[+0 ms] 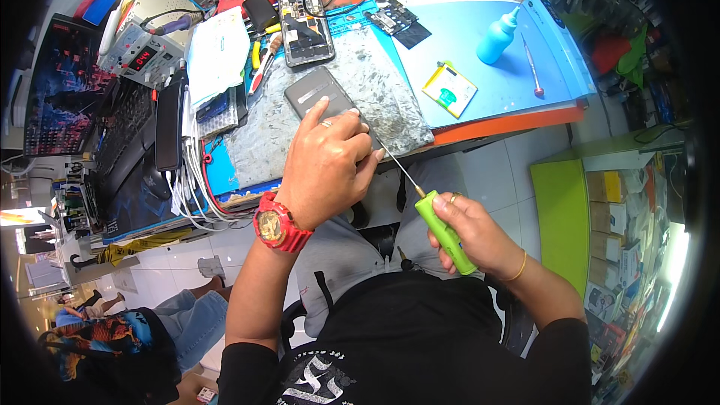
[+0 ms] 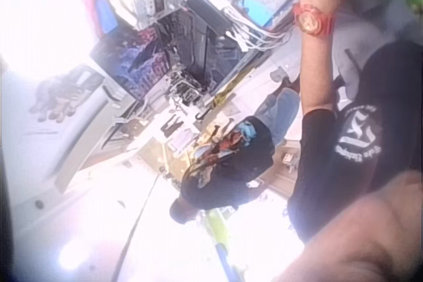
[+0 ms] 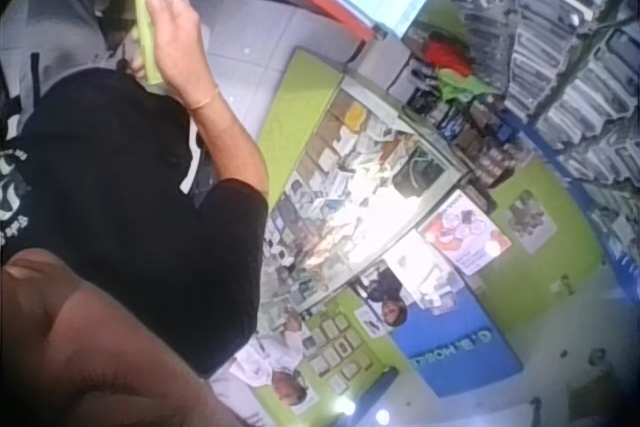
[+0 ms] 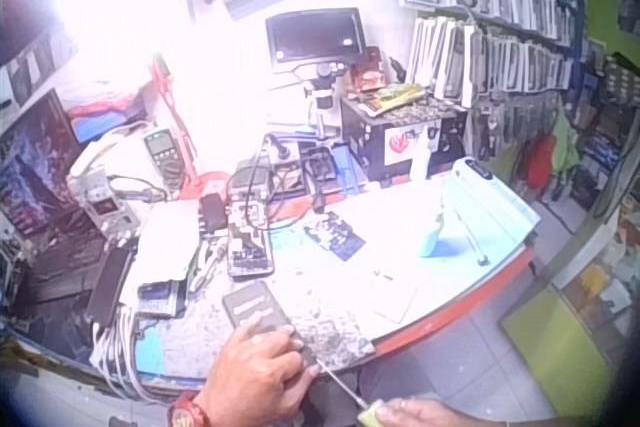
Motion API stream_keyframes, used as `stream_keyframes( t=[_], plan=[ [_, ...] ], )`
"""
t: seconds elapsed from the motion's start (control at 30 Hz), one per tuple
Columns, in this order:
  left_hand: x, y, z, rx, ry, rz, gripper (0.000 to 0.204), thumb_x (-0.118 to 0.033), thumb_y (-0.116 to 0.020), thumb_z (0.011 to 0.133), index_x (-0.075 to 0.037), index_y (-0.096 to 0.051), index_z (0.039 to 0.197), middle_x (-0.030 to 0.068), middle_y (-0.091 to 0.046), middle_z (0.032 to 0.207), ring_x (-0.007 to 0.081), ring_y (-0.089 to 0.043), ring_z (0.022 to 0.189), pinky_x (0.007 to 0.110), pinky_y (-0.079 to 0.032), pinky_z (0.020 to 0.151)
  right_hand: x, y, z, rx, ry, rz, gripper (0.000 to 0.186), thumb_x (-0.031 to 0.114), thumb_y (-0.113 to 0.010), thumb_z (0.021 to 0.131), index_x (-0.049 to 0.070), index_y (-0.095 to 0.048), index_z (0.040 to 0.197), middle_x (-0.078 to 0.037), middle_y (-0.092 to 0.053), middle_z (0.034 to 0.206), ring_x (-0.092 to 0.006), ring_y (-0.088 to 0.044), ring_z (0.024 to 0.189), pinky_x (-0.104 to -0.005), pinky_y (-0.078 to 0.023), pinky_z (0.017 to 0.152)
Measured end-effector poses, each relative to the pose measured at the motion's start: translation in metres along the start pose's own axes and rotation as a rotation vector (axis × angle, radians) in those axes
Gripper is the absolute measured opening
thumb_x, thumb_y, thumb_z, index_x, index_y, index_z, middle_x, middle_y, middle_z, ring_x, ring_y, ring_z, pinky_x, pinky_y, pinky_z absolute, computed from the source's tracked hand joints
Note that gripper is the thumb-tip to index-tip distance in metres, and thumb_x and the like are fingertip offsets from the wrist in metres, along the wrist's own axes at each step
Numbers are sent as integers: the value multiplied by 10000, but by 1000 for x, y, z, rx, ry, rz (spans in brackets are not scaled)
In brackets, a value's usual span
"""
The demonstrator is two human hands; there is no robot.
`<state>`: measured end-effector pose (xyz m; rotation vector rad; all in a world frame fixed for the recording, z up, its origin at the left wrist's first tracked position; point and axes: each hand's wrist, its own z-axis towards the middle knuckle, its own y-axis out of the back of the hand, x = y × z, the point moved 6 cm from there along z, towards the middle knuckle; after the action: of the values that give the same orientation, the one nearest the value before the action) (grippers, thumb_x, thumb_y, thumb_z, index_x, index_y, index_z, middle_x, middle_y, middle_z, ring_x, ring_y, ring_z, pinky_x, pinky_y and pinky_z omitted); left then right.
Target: The person uses a motorized screwdriver to remove screws from a phone back panel, uses a metal pry tool to wedge open the casing, and handles a small internal component at a workbench.
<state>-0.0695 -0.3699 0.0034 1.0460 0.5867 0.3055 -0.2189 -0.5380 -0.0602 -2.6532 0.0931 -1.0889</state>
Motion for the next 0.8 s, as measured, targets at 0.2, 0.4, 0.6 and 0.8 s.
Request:
stream_keyframes(
  t=[0.2, 0.4, 0.6, 0.8],
  plan=[
    [0, 0, -1, -17, -7, -3, 165, -172, -800, 863, -56, -730, 770, 79, -726, 962, 269, -724, 950, 573, -433, 1167, 5, 3, 0, 0, -10, -18, 425, 485, -466, 1142, 70, -559, 1141, -53, -632, 824, -121, -627, 537, -280, -530, 472],
    [0, 0, -1, 3, 1, -2, 167, -176, -801, 866, -56, -732, 773, 82, -726, 968, 271, -724, 952, 573, -431, 1168, 10, 1, 1, -1, -6, -36, 423, 477, -456, 1146, 67, -557, 1132, -52, -632, 821, -121, -624, 530, -280, -529, 472],
    [1, 0, 0, 9, 3, -2, 168, -178, -801, 867, -53, -735, 776, 86, -727, 974, 274, -724, 956, 576, -431, 1167, 11, -2, 3, 9, -1, -8, 419, 465, -462, 1147, 57, -553, 1117, -50, -618, 824, -117, -617, 530, -282, -530, 478],
    [2, -1, -1, -12, 3, -4, 163, -182, -802, 865, -51, -745, 787, 89, -736, 992, 279, -726, 967, 577, -428, 1170, -7, -3, -2, -2, 7, -5, 409, 465, -452, 1151, 69, -546, 1116, -53, -625, 828, -113, -617, 533, -280, -535, 478]
  ],
)
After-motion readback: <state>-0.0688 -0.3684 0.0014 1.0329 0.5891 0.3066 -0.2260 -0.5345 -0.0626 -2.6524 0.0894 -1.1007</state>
